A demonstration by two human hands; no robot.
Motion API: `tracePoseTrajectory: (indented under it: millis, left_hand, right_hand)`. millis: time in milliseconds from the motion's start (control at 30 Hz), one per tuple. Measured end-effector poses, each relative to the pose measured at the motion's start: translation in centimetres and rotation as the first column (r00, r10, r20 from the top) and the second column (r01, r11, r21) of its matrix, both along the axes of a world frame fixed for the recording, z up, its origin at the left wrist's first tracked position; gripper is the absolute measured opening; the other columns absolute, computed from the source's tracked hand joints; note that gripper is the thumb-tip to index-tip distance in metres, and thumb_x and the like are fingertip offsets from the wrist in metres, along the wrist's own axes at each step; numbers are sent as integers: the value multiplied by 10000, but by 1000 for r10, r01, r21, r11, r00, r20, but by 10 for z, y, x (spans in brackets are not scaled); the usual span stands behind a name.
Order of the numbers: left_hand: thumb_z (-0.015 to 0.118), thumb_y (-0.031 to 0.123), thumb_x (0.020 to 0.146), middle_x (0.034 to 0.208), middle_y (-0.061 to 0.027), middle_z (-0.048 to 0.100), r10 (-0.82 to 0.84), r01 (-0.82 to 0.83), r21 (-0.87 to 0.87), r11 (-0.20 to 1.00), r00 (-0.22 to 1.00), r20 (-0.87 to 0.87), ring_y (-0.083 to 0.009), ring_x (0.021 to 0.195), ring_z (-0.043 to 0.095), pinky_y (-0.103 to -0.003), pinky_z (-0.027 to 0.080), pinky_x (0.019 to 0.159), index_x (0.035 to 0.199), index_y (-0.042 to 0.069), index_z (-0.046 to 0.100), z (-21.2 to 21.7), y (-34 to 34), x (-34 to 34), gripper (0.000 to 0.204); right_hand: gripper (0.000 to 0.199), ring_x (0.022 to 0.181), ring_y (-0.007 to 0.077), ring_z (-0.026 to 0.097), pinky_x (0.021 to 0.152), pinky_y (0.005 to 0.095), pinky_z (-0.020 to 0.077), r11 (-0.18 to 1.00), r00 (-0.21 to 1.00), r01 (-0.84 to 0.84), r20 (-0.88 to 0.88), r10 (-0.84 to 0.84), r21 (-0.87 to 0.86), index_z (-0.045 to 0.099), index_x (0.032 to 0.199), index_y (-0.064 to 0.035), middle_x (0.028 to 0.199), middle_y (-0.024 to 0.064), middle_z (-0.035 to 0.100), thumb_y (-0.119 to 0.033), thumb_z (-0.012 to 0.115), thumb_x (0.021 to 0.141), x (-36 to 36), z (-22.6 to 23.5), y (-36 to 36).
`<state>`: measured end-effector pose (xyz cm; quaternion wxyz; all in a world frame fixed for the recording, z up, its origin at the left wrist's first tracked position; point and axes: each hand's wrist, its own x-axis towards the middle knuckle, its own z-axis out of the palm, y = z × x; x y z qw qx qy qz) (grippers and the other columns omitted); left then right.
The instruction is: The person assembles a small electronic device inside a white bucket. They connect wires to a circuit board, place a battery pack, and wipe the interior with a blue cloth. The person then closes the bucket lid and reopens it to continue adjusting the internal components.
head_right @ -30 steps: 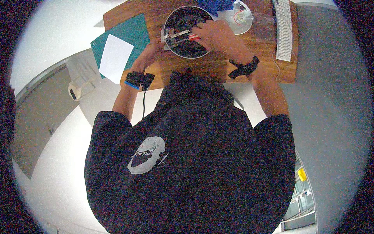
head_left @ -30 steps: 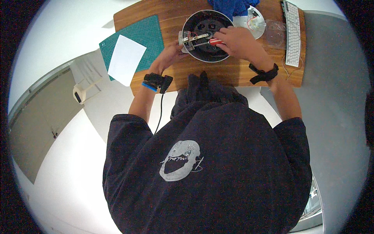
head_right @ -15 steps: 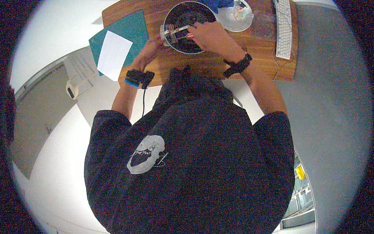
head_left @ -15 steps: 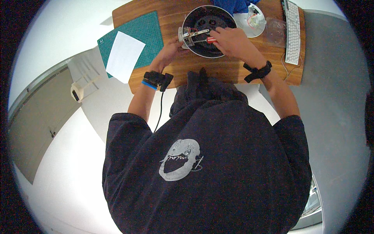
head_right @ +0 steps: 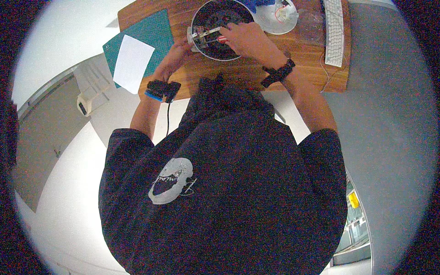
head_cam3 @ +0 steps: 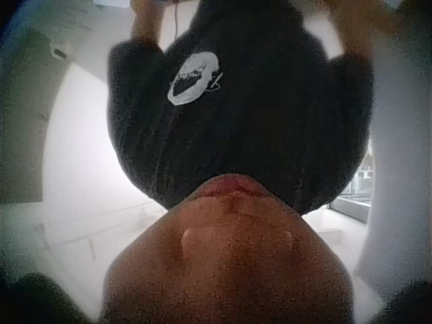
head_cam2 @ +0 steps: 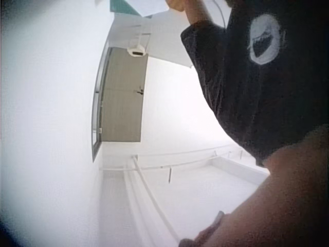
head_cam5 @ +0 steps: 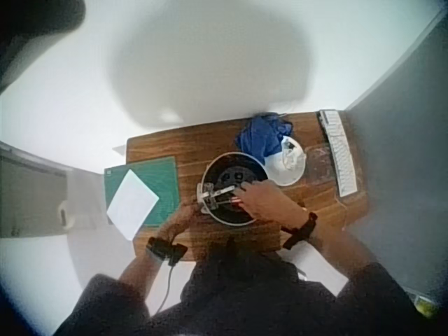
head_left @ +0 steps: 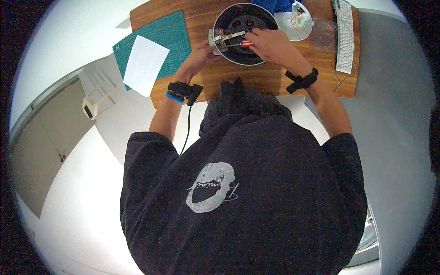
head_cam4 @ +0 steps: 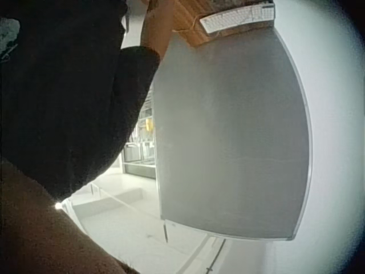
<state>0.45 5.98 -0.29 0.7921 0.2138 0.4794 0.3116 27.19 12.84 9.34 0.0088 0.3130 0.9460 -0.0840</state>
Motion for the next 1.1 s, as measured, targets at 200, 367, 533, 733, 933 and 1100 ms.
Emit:
tracePoseTrajectory:
  millis: [200,367,533,733,933,1100]
  left_hand:
    - [500,144,1068,1251,-68,656,-8,7,-34,999,1000,-27,-201,1129,646,-361,550,988,1385,69,553,-2,0,-1,329]
    - [491,146,1072,1268,-81,653,5,-6,-27,1000,1000,-29,-208,1140,647,-367,552,988,1384,63,554,5,1,1,329]
    - [469,138,1078,1288,-88,647,-9,8,-25,1000,998,-54,-209,1151,646,-370,554,989,1400,58,539,15,3,3,339]
    - [454,115,1076,1314,-95,633,-20,21,2,1000,996,-85,-216,1168,638,-374,550,1006,1417,52,517,14,4,4,352]
    - [464,96,1069,1350,-89,610,66,-66,-11,998,997,27,-220,1193,618,-377,526,1047,1424,60,514,5,2,6,360]
    - [485,108,1069,1350,-83,612,84,-85,12,996,994,70,-221,1204,612,-387,500,1073,1433,70,507,-9,0,6,366]
  right_hand:
    - [293,754,267,716,596,405,568,1000,1000,-5,-28,5,13,632,1154,-133,908,68,669,-348,632,955,-2,-3,0]
    - [306,773,269,716,605,403,573,1000,1000,-10,-4,10,25,640,1166,-129,924,70,667,-350,632,954,-1,-4,0]
    - [316,797,269,712,624,402,576,1000,1000,-4,1,4,14,638,1170,-123,950,73,662,-339,654,939,-1,-3,0]
    - [264,787,266,704,613,407,567,999,998,-20,-66,23,47,640,1116,-135,953,72,658,-322,674,933,2,-8,0]
    - [222,784,272,700,610,409,561,998,992,-30,-118,37,61,647,1077,-145,939,77,655,-321,657,943,2,-5,-1]
    - [228,788,273,697,617,410,561,999,996,-3,-92,7,38,652,1083,-139,925,79,650,-332,616,967,-1,-4,-3]
